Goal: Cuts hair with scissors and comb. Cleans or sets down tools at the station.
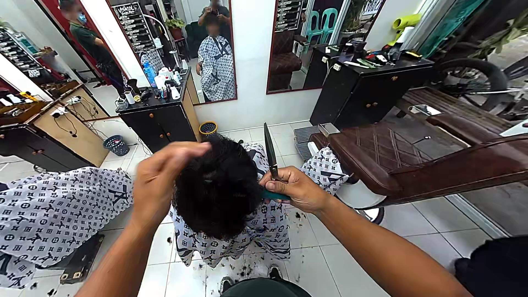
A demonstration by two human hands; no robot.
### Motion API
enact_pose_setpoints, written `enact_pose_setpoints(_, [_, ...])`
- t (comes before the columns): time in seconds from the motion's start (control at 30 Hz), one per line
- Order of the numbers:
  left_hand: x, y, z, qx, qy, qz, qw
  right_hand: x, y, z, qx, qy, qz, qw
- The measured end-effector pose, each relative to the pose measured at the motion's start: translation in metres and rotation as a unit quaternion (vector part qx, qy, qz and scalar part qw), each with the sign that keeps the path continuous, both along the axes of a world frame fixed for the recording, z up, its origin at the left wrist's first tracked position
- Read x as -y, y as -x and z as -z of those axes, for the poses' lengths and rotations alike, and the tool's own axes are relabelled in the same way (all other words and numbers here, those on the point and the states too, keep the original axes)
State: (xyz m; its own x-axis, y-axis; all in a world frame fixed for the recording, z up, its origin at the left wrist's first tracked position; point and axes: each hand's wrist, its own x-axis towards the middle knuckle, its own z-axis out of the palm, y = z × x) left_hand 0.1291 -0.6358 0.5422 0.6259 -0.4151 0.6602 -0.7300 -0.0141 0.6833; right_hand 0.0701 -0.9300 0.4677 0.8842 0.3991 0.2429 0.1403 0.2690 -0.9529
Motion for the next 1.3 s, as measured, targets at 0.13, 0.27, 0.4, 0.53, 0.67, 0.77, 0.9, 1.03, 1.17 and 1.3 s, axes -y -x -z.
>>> enact_pose_setpoints(0.13, [-0.017,0.003,0.043,0.092,-0.125,0.008,0.988,0.001,-0.001,-0.004,0.02,-0.016,0.016,1.0])
enact_pose_setpoints(0.27, [0.025,0.009,0.041,0.2,-0.241,0.007,0.95,-0.002,-0.002,-0.013,0.032,-0.013,0.041,0.999])
enact_pose_setpoints(0.4, [0.034,0.013,0.021,0.11,-0.202,0.026,0.973,-0.003,-0.001,-0.027,0.044,-0.012,0.081,0.996])
enact_pose_setpoints(0.53, [0.033,0.01,0.012,0.071,-0.163,0.093,0.98,-0.009,0.0,-0.034,0.043,-0.024,0.106,0.993])
enact_pose_setpoints(0.67, [0.035,0.008,0.007,0.054,-0.144,0.098,0.983,-0.02,0.0,-0.029,0.055,-0.127,0.154,0.978])
enact_pose_setpoints(0.77, [0.036,0.006,0.007,0.047,-0.133,0.103,0.985,-0.033,0.005,-0.024,0.117,-0.196,0.224,0.948])
enact_pose_setpoints(0.9, [0.04,0.014,0.016,-0.009,-0.061,0.068,0.996,-0.04,0.018,-0.015,0.299,0.129,0.222,0.919])
enact_pose_setpoints(1.03, [0.037,0.015,0.014,-0.076,-0.022,0.084,0.993,-0.012,0.015,-0.012,0.335,0.172,0.204,0.903])
enact_pose_setpoints(1.17, [0.029,0.009,0.014,-0.067,-0.042,0.13,0.988,0.041,0.022,-0.003,0.375,0.279,0.256,0.846])
enact_pose_setpoints(1.3, [0.025,0.004,0.013,0.01,-0.121,0.131,0.984,0.047,0.022,-0.009,0.401,0.345,0.222,0.819])
